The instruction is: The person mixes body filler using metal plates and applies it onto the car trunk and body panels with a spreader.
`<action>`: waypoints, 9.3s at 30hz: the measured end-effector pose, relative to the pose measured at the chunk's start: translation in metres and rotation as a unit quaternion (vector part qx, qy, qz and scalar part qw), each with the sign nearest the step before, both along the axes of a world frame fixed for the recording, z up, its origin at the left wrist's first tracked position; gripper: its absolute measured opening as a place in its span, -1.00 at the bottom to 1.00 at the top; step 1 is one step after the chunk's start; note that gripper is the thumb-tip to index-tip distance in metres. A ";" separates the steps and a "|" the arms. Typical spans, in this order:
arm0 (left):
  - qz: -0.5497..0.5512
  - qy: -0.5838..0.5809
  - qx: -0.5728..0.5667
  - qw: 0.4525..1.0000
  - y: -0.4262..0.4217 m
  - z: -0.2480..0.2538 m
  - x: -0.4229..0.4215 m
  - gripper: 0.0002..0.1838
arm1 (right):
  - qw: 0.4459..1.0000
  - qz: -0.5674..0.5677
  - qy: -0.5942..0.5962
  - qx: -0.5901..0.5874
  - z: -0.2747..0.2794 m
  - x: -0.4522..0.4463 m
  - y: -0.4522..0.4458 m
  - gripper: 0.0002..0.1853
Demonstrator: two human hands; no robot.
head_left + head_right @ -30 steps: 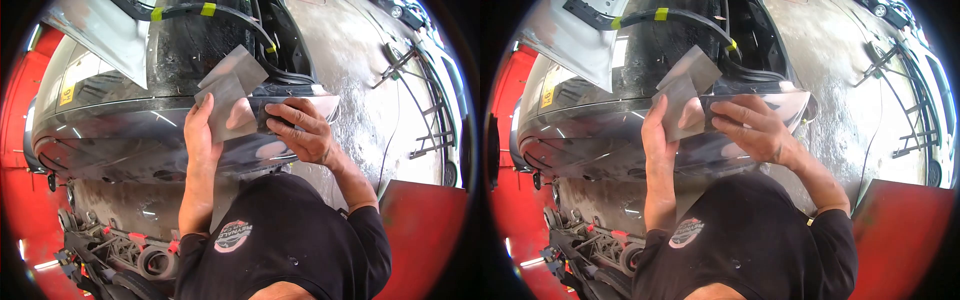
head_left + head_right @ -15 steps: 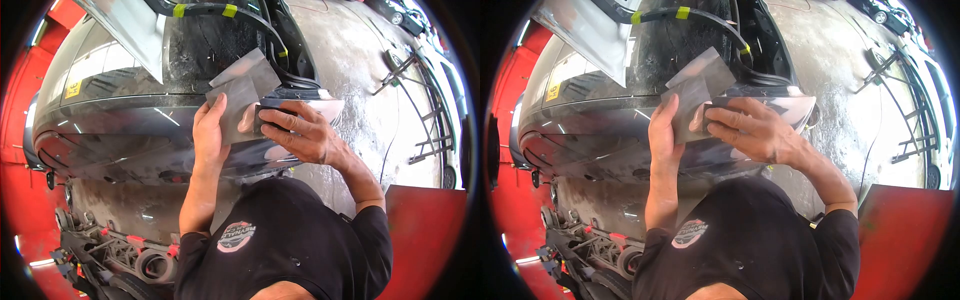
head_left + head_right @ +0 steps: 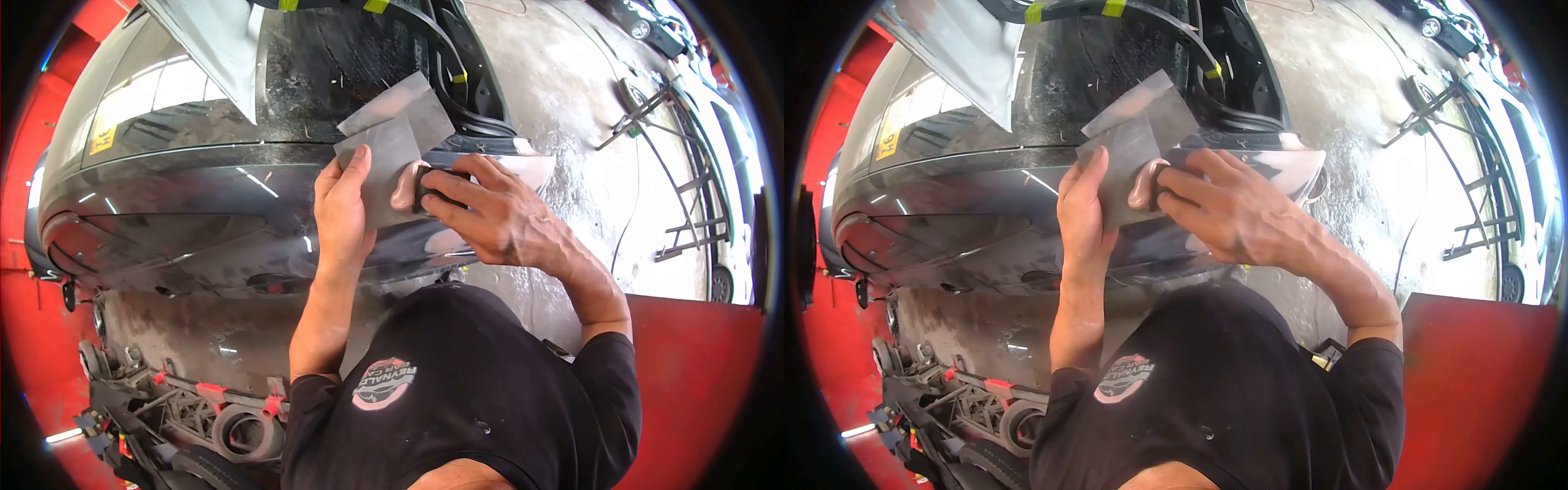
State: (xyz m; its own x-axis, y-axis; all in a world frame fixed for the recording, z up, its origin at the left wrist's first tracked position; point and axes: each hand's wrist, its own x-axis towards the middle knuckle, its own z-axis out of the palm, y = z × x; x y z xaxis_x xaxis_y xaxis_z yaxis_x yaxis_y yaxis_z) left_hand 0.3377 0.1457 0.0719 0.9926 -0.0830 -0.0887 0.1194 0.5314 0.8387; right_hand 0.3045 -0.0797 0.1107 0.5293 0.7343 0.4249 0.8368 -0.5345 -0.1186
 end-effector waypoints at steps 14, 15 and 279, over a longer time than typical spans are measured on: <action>0.128 -0.010 0.005 0.992 0.023 -0.007 -0.008 -0.59 | 0.622 -0.063 0.510 0.590 -0.043 0.026 -0.036 -0.57; 0.119 -0.010 -0.007 0.993 0.024 -0.013 -0.010 -0.59 | 0.577 -0.033 0.525 0.625 -0.041 0.031 -0.029 -0.55; 0.414 -0.185 0.078 0.888 0.133 0.062 -0.051 -0.66 | 0.666 0.060 -0.186 0.720 0.194 0.222 0.197 -0.63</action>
